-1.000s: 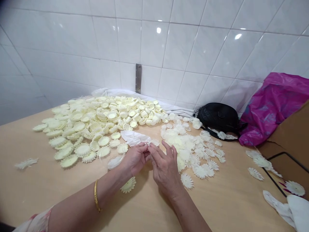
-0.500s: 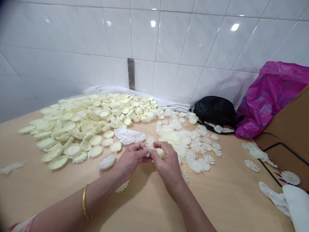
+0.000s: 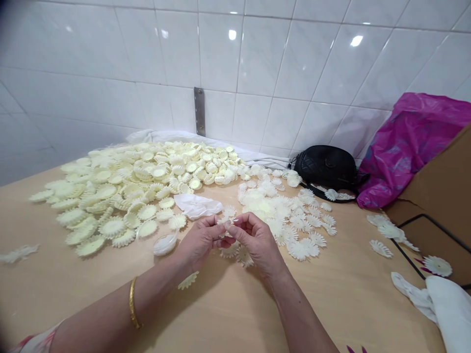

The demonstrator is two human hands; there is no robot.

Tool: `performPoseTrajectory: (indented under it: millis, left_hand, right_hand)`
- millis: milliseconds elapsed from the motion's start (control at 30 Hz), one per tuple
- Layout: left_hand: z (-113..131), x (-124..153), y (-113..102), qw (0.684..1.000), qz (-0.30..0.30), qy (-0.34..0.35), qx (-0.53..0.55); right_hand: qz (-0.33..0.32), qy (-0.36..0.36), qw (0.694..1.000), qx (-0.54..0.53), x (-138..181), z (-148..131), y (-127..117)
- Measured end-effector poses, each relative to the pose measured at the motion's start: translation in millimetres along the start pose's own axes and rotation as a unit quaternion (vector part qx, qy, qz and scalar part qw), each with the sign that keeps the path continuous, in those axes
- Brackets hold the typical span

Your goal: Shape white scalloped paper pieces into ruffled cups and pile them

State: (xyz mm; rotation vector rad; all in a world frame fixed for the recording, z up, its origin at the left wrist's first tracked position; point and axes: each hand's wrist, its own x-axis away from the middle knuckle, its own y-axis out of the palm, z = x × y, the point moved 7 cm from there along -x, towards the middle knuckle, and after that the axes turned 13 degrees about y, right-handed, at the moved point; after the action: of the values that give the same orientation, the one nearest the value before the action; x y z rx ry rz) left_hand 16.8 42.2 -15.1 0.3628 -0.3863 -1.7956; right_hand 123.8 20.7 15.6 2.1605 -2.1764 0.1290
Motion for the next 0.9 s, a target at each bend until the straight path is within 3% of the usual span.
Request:
performPoseTrajectory:
  millis: [300,500,600,767,900]
  left_hand:
    - [3.4,-1.3,-0.5,0.999,0.022,-0.019,0.016]
    - [9.1,-0.1,1.4,0.998,0.045,0.040,-0.009]
    - [7.0,1.2,3.7,0.998,0.037,0.056,-0.016]
    - [8.1,-1.0,-4.5,0.995,0.059,0.074,-0.016]
    - [5.6,-2.8,-7.4,0.996,0.068,0.051,-0.001]
  right_hand:
    - [0.067,-0.022,0.997,0.011,-3.0,-2.0,-13.0]
    - [0.160,-0.051,0.983,0.073,-3.4,-5.0,-29.1]
    - [0.244,-0.076,0.952,0.166,0.3,-10.5,-40.9]
    - [0.420,-0.086,0.866,0.256,9.4,-18.6,-78.1]
    - [0.438,-0.121,0.835,0.309,8.2,-21.7,-84.5]
